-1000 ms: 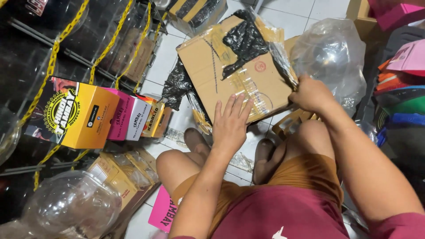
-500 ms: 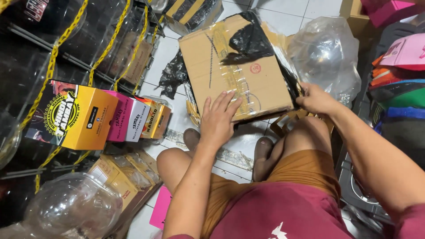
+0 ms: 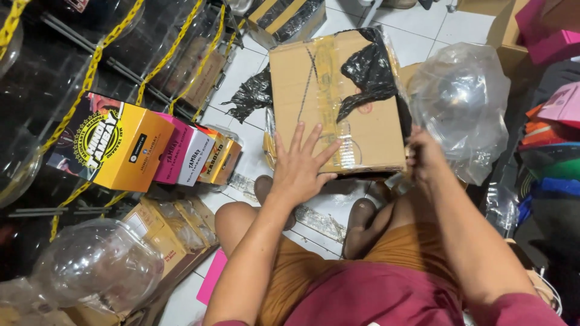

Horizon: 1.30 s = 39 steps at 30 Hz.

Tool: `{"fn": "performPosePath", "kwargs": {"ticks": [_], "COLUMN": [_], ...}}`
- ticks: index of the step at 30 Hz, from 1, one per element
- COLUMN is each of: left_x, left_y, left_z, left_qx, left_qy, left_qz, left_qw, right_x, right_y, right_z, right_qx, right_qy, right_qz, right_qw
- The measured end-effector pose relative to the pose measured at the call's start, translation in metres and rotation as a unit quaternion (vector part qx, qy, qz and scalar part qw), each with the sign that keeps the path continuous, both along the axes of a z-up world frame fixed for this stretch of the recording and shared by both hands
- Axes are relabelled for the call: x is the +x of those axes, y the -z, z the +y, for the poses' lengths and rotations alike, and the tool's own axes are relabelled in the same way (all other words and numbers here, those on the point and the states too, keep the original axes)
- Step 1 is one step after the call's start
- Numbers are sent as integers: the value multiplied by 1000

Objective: A person uses a utility knife to open a package wrapped in black plastic and tape, then opens the cardboard box inside to access and sort baseball caps.

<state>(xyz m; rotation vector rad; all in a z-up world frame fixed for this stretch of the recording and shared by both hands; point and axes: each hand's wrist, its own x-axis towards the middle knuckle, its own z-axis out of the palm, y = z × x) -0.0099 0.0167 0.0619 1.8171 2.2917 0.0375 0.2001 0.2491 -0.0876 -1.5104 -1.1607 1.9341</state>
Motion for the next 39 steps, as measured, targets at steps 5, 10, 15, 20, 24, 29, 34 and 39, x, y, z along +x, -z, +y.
{"fn": "performPosePath", "kwargs": {"ticks": [5, 10, 15, 20, 24, 29, 34, 39], "left_x": [23, 49, 77, 36, -35, -92, -106, -94], "left_y": [47, 64, 61, 56, -6, -32, -19, -2], "left_z": [12, 29, 65, 125, 137, 108, 71, 16], "left_qx": [43, 98, 42, 120, 46, 3, -64, -39], "left_qy": [2, -36, -61, -54, -157, -236, -275, -354], "left_qz": [122, 144, 134, 80, -37, -22, 35, 40], "left_qw": [992, 984, 988, 988, 986, 971, 959, 933], "right_x": [8, 11, 38, 25, 11, -10, -41, -52], "right_y": [-90, -123, -24, -20, -27, -27, -51, -19], "right_z": [39, 36, 37, 2, -4, 4, 16, 57], "right_qx": [74, 146, 184, 165, 100, 103, 146, 150], "right_qy": [66, -89, 67, 138, 119, 90, 67, -50], "right_qz": [-97, -140, -49, 32, 58, 51, 68, 81], "right_qw": [990, 975, 979, 976, 986, 989, 985, 984]}}
